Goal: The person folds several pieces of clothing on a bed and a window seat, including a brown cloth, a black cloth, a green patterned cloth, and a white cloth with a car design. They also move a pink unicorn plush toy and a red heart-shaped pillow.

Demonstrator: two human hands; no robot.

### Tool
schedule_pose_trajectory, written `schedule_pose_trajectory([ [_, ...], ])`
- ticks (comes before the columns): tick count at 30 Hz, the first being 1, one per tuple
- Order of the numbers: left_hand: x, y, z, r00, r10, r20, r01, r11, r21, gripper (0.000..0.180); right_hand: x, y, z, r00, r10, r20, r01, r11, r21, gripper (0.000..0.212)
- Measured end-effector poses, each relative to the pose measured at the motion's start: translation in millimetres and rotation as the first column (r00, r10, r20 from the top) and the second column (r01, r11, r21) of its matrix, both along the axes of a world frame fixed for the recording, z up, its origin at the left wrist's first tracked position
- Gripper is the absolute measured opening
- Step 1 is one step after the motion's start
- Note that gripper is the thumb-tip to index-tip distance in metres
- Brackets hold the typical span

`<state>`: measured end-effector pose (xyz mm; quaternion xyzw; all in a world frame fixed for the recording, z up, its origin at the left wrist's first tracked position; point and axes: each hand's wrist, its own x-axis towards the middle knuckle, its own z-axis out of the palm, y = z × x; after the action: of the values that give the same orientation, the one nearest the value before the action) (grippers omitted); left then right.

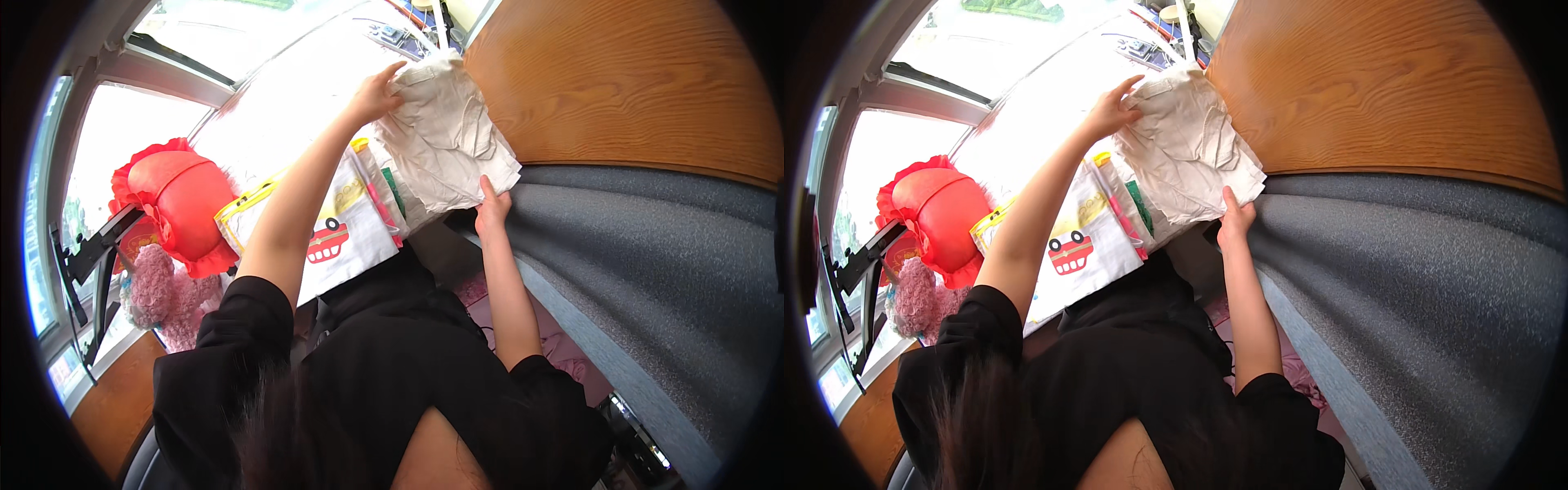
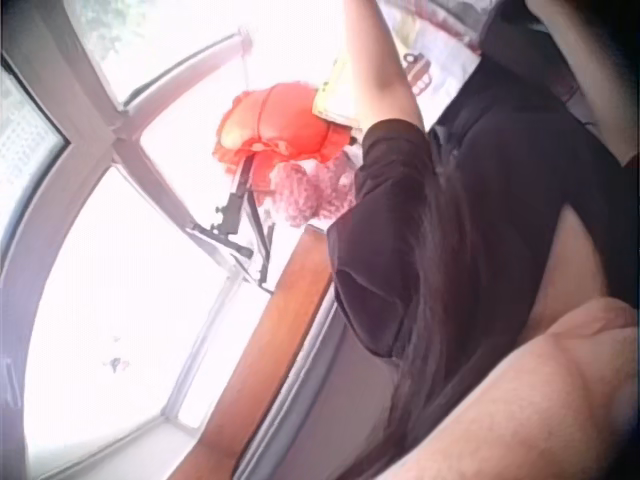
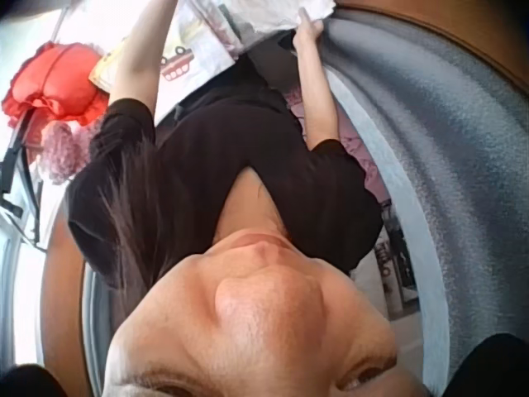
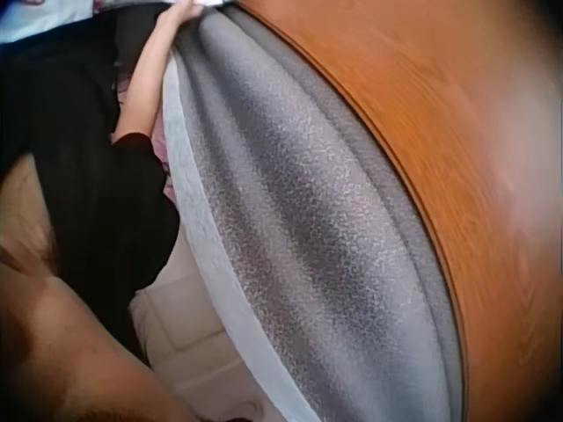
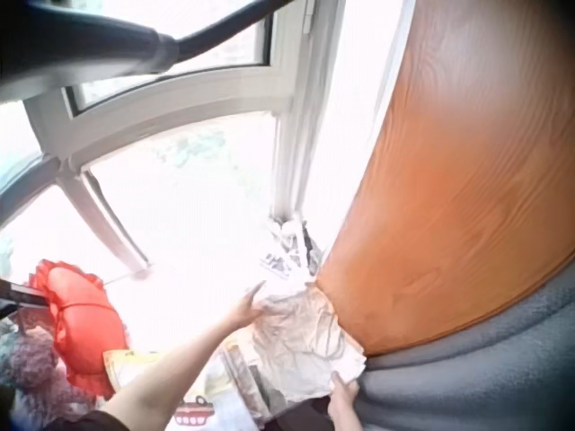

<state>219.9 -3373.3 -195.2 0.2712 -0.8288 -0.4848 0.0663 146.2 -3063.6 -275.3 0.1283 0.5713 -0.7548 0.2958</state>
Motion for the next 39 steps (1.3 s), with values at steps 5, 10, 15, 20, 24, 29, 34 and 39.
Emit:
schedule_pose_trajectory([
  [5, -4.6, 13.7, -63.7, 1.000, 0.008, -0.003, -0.008, 0.929, -0.370, 0.064, -26.1, 26.8, -143.8, 0.974, 0.189, -0.126, -0.054, 0.729, 0.682, 0.066],
  [10, 88.7, 73.9, -33.1, 0.997, 0.047, 0.057, 0.004, 0.743, -0.669, 0.049, 20.0, -59.3, -19.2, 0.447, 0.783, -0.432, 0.214, 0.375, 0.902, 0.074],
  [15, 141.0, 141.6, -23.4, 0.994, 0.045, 0.100, 0.026, 0.794, -0.608, 0.050, 12.7, -94.2, -39.1, 0.058, 0.980, -0.192, 0.166, 0.180, 0.970, 0.062],
  [20, 223.2, 171.3, -23.9, 0.971, 0.136, 0.198, -0.003, 0.831, -0.556, 0.049, -3.2, -95.1, -73.9, 0.007, 0.995, 0.098, -0.010, -0.098, 0.995, 0.063],
  [24, 293.1, 162.2, -32.7, 0.900, 0.396, 0.182, -0.204, 0.751, -0.628, 0.053, -1.7, -96.3, -60.8, 0.054, 0.992, -0.111, 0.024, 0.110, 0.994, 0.046],
  [29, 372.9, 165.0, -41.0, 0.691, 0.716, 0.097, -0.502, 0.572, -0.648, 0.069, 85.5, -100.6, 13.3, 0.178, 0.777, -0.604, -0.382, 0.620, 0.685, 0.011],
  [34, 401.7, 183.1, -57.9, 0.538, 0.843, 0.004, -0.748, 0.480, -0.458, 0.067, 146.0, -88.1, 21.4, 0.216, 0.851, -0.479, -0.517, 0.516, 0.683, 0.022],
  [39, 403.8, 174.8, -70.3, 0.526, 0.844, -0.108, -0.768, 0.417, -0.486, 0.062, 143.5, -114.2, -4.6, 0.251, 0.804, -0.540, -0.416, 0.593, 0.689, 0.032],
])
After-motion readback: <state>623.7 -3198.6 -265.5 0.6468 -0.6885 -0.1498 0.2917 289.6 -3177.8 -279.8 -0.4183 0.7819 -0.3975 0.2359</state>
